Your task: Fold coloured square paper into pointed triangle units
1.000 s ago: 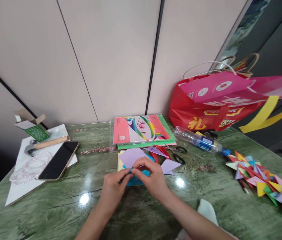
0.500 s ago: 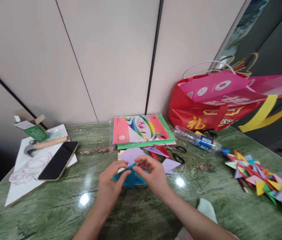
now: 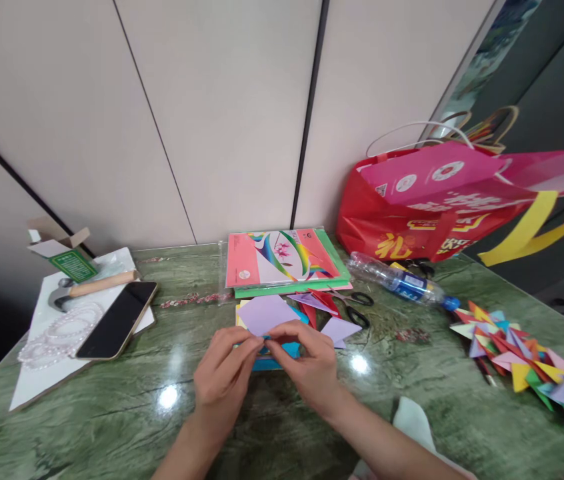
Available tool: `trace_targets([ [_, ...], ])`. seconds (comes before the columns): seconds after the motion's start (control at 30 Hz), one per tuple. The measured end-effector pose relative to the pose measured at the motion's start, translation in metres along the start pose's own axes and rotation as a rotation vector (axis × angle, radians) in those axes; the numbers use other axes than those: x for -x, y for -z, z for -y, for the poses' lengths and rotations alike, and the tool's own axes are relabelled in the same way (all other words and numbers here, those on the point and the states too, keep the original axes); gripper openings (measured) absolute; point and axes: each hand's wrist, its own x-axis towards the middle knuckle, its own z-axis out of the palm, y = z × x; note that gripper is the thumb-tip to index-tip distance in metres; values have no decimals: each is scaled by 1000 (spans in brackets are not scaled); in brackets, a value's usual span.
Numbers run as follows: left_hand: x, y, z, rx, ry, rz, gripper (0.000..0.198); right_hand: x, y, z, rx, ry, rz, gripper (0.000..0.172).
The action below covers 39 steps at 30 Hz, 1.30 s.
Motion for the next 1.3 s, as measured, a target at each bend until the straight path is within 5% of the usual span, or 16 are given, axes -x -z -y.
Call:
trace_targets([
  [1.3,6,-5,-5,-17,52,-25,23,-1,1,10,87,114,5,12],
])
